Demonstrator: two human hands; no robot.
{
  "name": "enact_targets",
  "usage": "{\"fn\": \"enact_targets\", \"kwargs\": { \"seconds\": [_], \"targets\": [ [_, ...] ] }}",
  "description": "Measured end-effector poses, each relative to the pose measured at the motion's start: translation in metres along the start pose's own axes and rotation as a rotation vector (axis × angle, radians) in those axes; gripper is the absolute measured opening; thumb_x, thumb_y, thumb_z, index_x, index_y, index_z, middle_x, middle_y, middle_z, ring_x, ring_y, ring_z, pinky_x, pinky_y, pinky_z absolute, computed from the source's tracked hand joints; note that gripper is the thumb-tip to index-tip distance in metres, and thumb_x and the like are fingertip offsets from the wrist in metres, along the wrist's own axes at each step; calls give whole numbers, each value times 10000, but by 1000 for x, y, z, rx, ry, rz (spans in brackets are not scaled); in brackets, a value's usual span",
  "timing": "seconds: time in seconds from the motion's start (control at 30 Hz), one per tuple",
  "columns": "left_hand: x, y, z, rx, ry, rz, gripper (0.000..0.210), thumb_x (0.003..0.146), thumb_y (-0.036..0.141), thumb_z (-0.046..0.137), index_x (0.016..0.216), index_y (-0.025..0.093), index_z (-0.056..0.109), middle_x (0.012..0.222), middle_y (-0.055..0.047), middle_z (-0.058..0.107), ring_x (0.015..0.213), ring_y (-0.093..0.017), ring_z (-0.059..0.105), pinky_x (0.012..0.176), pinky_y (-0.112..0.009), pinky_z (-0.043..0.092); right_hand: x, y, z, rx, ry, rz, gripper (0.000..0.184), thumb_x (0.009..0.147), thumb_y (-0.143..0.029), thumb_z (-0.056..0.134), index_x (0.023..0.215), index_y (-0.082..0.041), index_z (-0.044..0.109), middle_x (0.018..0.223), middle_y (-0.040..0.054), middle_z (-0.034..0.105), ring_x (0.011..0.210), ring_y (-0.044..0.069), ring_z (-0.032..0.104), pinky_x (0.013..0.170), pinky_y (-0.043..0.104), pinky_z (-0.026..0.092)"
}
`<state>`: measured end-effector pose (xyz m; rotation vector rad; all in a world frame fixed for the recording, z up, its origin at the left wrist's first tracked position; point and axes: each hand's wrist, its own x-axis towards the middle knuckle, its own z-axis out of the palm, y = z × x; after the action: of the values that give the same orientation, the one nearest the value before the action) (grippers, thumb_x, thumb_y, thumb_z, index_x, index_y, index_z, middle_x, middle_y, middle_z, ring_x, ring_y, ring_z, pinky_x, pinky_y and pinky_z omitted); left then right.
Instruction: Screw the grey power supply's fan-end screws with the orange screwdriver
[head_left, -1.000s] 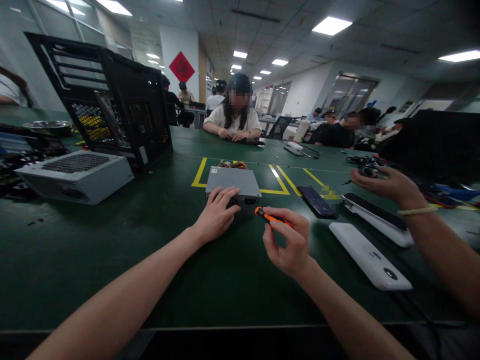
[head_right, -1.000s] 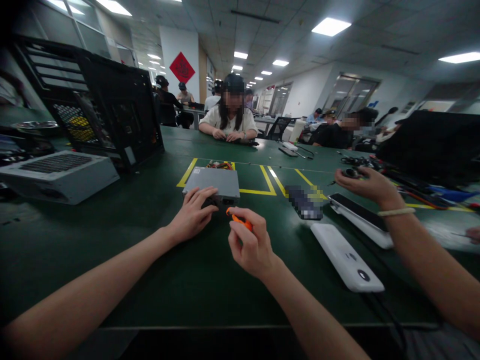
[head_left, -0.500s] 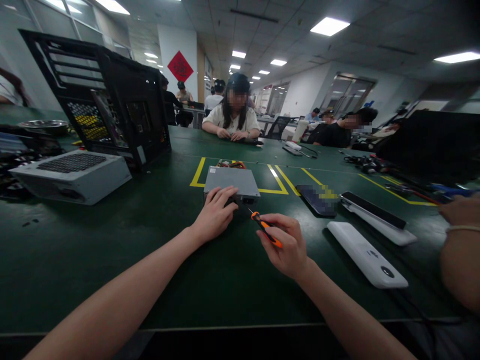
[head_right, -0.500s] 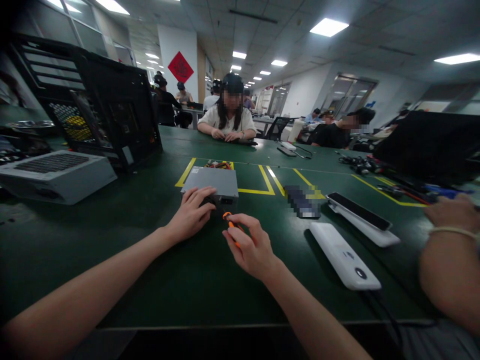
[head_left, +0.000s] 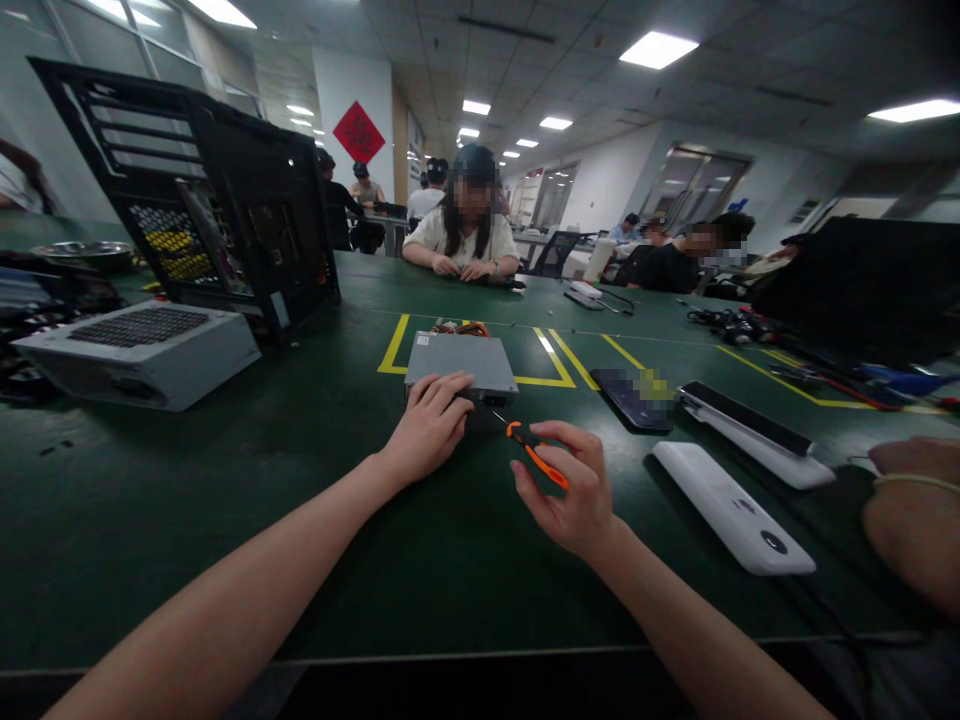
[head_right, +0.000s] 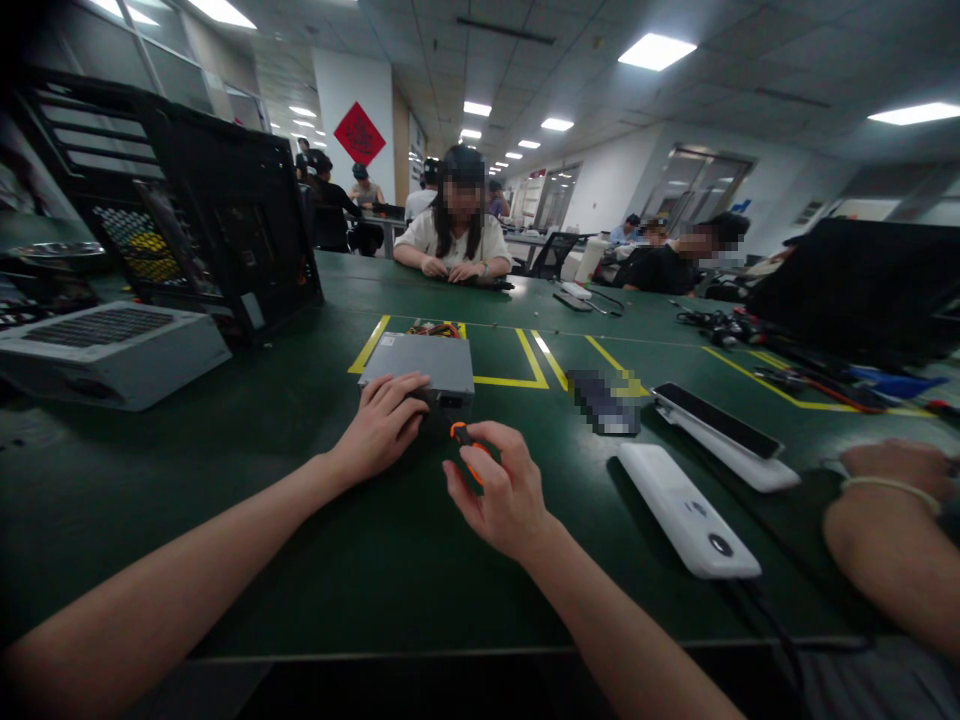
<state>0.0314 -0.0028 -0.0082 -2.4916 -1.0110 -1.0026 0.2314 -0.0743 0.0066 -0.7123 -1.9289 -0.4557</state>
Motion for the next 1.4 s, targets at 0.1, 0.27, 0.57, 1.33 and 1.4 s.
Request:
{"fn": "enact_targets", "kwargs": {
  "seconds": [0.1, 0.27, 0.57, 1.33, 1.4],
  "targets": [
    [1, 1, 0, -12, 2, -15, 174, 873, 155, 421, 978, 176, 558, 1298, -93, 494, 1256, -200, 392, 1048, -413, 281, 1, 0, -1, -13, 5, 7, 359, 743, -79, 589, 1039, -247, 477, 1014, 62, 561, 915, 192, 584, 707, 346, 550],
    [1, 0, 1, -20, 13, -26, 195, 875, 155, 414, 1034, 178, 525, 1292, -91, 499, 1248, -201, 399, 1035, -410, 285, 0, 0, 0, 13, 5, 22, 402, 724, -66, 595, 1071, -222, 468, 1064, 90, 528, 975, 213, 573, 730, 362, 559],
    [2, 4, 6, -23, 43, -84, 254, 857, 176, 472, 1103, 214, 520, 1268, -77, 507, 1213, -220, 419, 992, -403, 303, 0, 1, 1, 36, -24, 4, 444, 722, -53, 592, 1107, -235, 470, 1051, 79, 526, 964, 208, 572, 741, 365, 560],
    [7, 6, 14, 15, 123, -129, 162, 879, 243, 479, 984, 248, 602, 1187, -65, 535, 1100, -214, 479, 906, -400, 305, -11, 7, 2, 59, -161, -151, 437, 758, -37, 533, 1136, -241, 458, 1171, 90, 521, 1096, 198, 552, 829, 360, 563],
    [7, 6, 15, 14, 127, -126, 157, 872, 236, 489, 965, 254, 614, 1190, -65, 531, 1101, -219, 477, 903, -405, 308, -11, 7, 2, 55, -167, -162, 427, 755, -37, 533, 1127, -234, 463, 1171, 93, 520, 1103, 202, 550, 829, 360, 564]
  ]
}}
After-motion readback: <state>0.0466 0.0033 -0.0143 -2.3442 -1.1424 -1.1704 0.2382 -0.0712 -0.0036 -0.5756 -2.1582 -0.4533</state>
